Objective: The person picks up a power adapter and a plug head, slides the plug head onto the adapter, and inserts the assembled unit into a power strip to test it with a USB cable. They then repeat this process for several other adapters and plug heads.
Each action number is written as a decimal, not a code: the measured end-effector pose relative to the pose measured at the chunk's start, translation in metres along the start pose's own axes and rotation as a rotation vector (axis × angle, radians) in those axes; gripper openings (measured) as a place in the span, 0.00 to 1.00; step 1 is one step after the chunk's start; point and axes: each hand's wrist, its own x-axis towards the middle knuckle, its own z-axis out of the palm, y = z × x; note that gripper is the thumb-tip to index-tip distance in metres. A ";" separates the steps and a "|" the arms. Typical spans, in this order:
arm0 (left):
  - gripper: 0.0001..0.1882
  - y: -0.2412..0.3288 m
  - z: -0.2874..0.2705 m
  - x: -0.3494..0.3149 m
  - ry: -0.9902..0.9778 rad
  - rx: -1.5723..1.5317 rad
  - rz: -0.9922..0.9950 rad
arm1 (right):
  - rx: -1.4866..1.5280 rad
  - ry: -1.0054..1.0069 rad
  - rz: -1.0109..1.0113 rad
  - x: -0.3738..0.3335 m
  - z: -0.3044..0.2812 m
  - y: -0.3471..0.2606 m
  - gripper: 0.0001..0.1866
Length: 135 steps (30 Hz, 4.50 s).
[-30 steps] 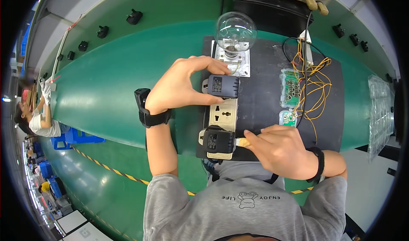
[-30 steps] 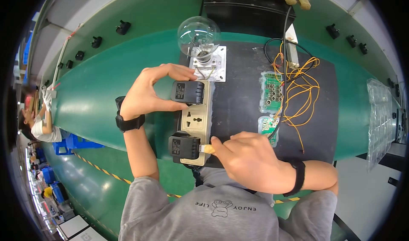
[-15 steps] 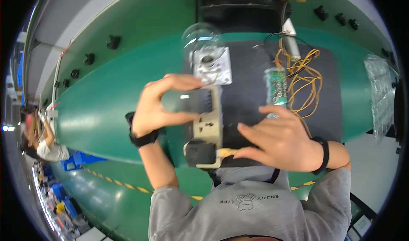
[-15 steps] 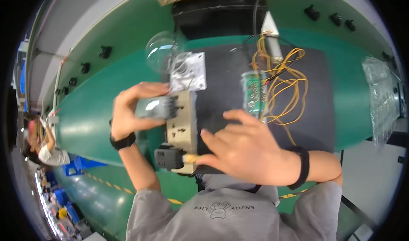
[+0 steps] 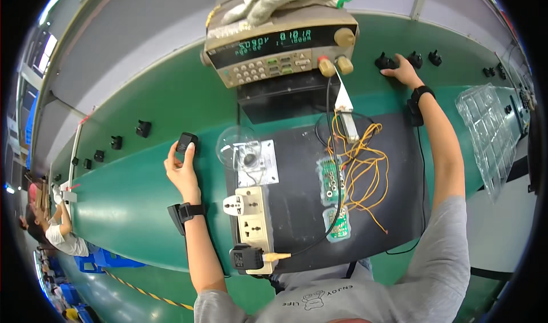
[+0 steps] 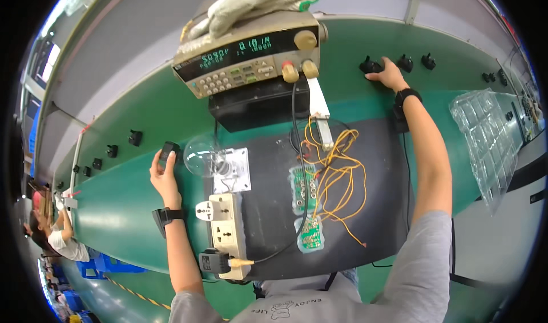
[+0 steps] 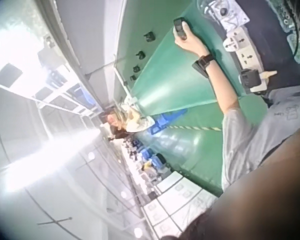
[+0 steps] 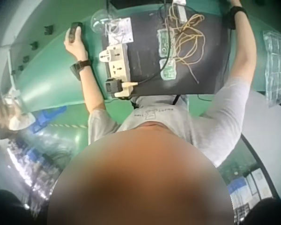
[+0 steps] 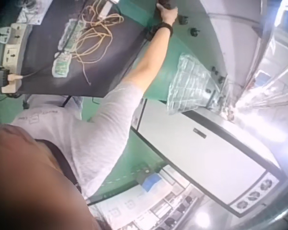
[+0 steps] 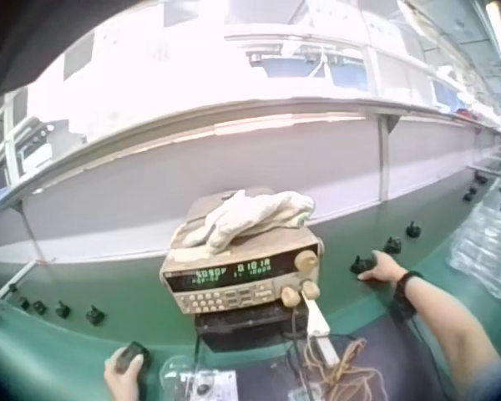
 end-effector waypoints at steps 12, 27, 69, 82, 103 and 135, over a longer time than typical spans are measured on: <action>0.35 -0.025 0.054 0.054 -0.029 -0.242 0.077 | 0.645 0.002 -0.320 -0.115 -0.068 -0.088 0.29; 0.23 -0.002 0.011 -0.010 -0.006 -0.223 0.022 | 0.423 -0.628 -0.953 -0.292 -0.031 -0.292 0.32; 0.12 0.038 -0.037 -0.013 -0.517 -0.491 -0.158 | 0.508 -0.460 -0.895 -0.314 -0.017 -0.243 0.12; 0.09 0.058 -0.081 -0.063 -0.454 -0.710 0.245 | 0.532 -0.428 -0.943 -0.320 -0.020 -0.239 0.15; 0.29 0.066 -0.128 -0.119 -1.021 -0.230 0.380 | -0.097 0.012 -0.699 -0.194 -0.044 -0.155 0.17; 0.20 -0.026 -0.009 -0.004 -0.296 -0.113 0.151 | 0.427 -0.769 -0.878 -0.308 -0.077 -0.242 0.30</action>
